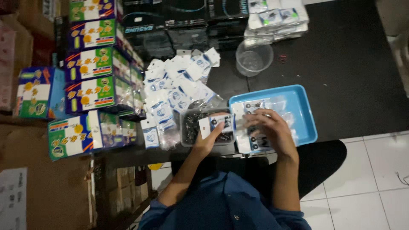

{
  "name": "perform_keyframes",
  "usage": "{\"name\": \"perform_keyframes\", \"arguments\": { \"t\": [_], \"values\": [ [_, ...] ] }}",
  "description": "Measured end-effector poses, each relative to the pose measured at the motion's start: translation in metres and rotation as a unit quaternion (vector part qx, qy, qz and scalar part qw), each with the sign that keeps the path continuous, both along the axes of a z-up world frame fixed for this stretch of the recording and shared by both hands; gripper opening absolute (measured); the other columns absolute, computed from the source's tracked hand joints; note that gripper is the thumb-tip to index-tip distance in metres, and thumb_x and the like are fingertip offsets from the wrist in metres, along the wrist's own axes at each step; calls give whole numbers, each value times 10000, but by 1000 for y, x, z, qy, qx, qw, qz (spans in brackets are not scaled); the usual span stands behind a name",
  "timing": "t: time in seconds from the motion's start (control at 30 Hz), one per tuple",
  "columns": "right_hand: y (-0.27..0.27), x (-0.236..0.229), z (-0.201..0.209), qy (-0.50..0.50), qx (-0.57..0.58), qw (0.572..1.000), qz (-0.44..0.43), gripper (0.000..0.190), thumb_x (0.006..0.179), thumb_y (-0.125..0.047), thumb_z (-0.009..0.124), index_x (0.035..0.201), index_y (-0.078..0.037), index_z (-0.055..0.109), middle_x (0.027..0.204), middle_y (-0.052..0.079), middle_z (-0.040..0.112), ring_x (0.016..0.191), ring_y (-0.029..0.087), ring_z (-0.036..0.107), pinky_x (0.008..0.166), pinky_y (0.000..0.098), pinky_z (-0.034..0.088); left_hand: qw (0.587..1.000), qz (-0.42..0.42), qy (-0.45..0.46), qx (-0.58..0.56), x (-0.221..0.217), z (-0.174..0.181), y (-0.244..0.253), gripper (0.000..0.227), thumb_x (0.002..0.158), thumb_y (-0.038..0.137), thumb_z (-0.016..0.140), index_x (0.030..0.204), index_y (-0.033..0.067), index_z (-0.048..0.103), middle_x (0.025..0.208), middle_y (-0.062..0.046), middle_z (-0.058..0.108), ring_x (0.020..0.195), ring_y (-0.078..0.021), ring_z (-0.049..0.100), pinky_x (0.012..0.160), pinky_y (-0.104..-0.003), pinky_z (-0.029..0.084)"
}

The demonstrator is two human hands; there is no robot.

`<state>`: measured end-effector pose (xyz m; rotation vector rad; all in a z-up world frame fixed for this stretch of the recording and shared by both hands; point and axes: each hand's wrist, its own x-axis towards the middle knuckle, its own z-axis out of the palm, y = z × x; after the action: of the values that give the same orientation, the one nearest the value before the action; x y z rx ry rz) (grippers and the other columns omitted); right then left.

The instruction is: The person sits on the floor and repeatedly picks small black fishing hardware from a metal tray, places each piece into a clear plastic bag with a printed header card, and sets the sealed bag into a blue tray. The person continues this one-at-a-time packing process throughout the clip.

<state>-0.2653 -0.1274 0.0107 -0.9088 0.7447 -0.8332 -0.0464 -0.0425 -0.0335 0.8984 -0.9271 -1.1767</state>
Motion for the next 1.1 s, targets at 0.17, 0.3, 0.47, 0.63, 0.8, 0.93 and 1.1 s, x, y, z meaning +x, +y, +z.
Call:
{"name": "perform_keyframes", "arguments": {
  "t": [0.17, 0.3, 0.47, 0.63, 0.8, 0.93, 1.1],
  "values": [
    [-19, -25, 20, 67, -126, 988, -54, 682, 790, -245, 741, 1361, 50, 510, 1199, 270, 665, 1005, 313, 710, 764, 381, 606, 995, 47, 3, 87, -48, 21, -36, 439, 945, 208, 731, 1320, 10, 616, 1276, -166, 676, 1223, -198, 594, 1081, -422, 438],
    [-42, -23, 14, 167, -185, 963, -101, 459, 773, 73, 843, 1190, 12, 663, 891, 154, 736, 769, 167, 718, 744, 253, 589, 997, 52, -55, -5, -72, 28, -60, 393, 949, 109, 721, 1316, 90, 583, 1281, -133, 677, 1310, -243, 565, 1110, -398, 420],
    [-81, -38, 3, 283, -180, 940, -69, 342, 753, 40, 874, 1055, -37, 735, 931, 145, 740, 840, 172, 720, 773, 273, 586, 952, 59, -294, 61, -39, 60, -68, 400, 964, 16, 614, 1353, 19, 516, 1278, -203, 647, 1208, -418, 613, 1041, -526, 484],
    [-99, -32, -9, 377, -217, 900, 24, 288, 753, -3, 832, 1020, -102, 788, 847, 90, 760, 783, 189, 716, 785, 330, 568, 861, 60, -501, 61, -30, 29, -82, 352, 953, 20, 610, 1304, 43, 612, 1161, -196, 688, 1036, -430, 685, 873, -498, 561],
    [-101, -27, -16, 425, -305, 849, 77, 187, 778, -83, 808, 951, -151, 797, 792, 65, 770, 831, 251, 755, 836, 371, 554, 780, 68, -621, 24, -38, 11, -84, 358, 961, -18, 572, 1305, 68, 616, 1098, -121, 703, 981, -310, 701, 865, -417, 508],
    [-108, -38, -31, 459, -320, 824, 90, 231, 727, -114, 845, 945, -169, 794, 841, 49, 774, 888, 269, 743, 898, 401, 534, 739, 79, -669, 6, -38, -28, -89, 322, 986, 61, 591, 1304, 105, 617, 1108, -66, 697, 1022, -237, 674, 893, -361, 457],
    [-100, -44, -17, 481, -444, 751, 81, 253, 845, -215, 812, 1097, -197, 793, 1258, 120, 685, 1226, 421, 617, 1017, 533, 479, 745, 108, -658, -3, -39, -23, -80, 396, 907, 216, 682, 1291, 148, 613, 1189, -61, 682, 1175, -272, 584, 964, -441, 419]
  ]
}}
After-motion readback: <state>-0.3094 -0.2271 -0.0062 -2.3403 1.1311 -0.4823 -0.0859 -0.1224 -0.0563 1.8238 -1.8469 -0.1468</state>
